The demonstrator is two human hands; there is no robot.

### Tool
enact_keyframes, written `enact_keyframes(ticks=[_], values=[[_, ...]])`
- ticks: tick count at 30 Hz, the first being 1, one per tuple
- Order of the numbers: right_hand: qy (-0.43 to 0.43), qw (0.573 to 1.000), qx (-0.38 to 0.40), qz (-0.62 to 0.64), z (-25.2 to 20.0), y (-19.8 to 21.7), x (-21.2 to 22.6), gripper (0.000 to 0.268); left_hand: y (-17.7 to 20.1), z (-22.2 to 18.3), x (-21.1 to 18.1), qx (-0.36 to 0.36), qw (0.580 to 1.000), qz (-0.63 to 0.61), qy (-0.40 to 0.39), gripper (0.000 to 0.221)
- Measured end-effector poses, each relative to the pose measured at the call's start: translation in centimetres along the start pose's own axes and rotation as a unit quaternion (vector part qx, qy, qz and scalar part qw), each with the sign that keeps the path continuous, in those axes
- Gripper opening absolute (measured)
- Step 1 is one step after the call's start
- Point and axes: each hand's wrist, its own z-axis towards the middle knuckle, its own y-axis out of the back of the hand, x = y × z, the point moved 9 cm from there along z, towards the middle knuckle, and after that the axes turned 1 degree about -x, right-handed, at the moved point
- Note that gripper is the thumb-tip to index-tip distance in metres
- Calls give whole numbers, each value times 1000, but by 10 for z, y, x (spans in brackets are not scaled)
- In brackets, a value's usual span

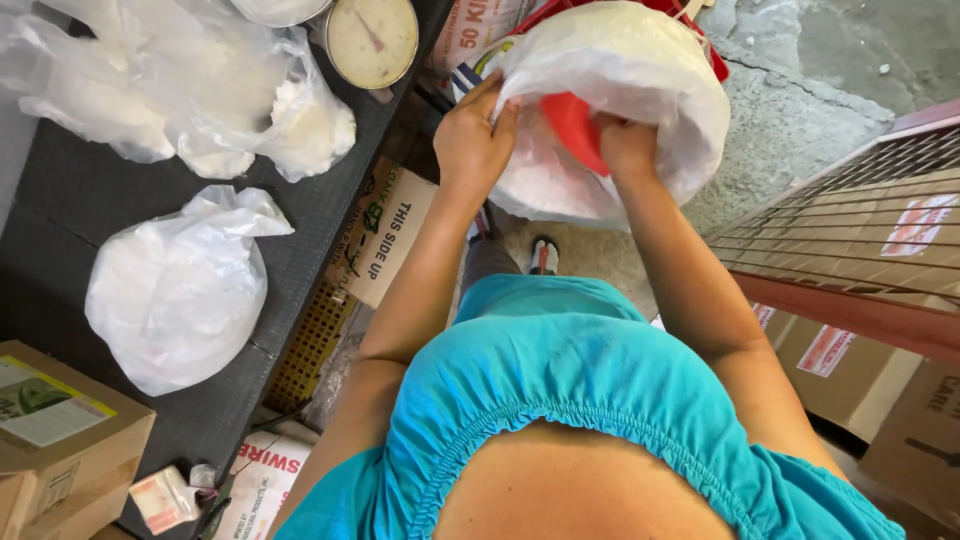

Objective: Scooping lard from a large bulk bag into smaller plastic bags and containers using a red scoop.

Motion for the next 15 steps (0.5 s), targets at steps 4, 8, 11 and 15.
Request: enact_keyframes(ticks=[4,8,11,15], values=[[42,998,-35,5,26,14,-19,34,-2,9,18,-2,1000,16,6,30],[90,994,-68,-7,23,24,-31,33,-9,16,15,-3,1000,3,9,32],[123,989,-75,-45,14,22,-23,34,-14,20,10,0,1000,-11,4,33],[201,970,-90,-107,21,19,3,38,-16,34,0,10,1000,-2,0,34]])
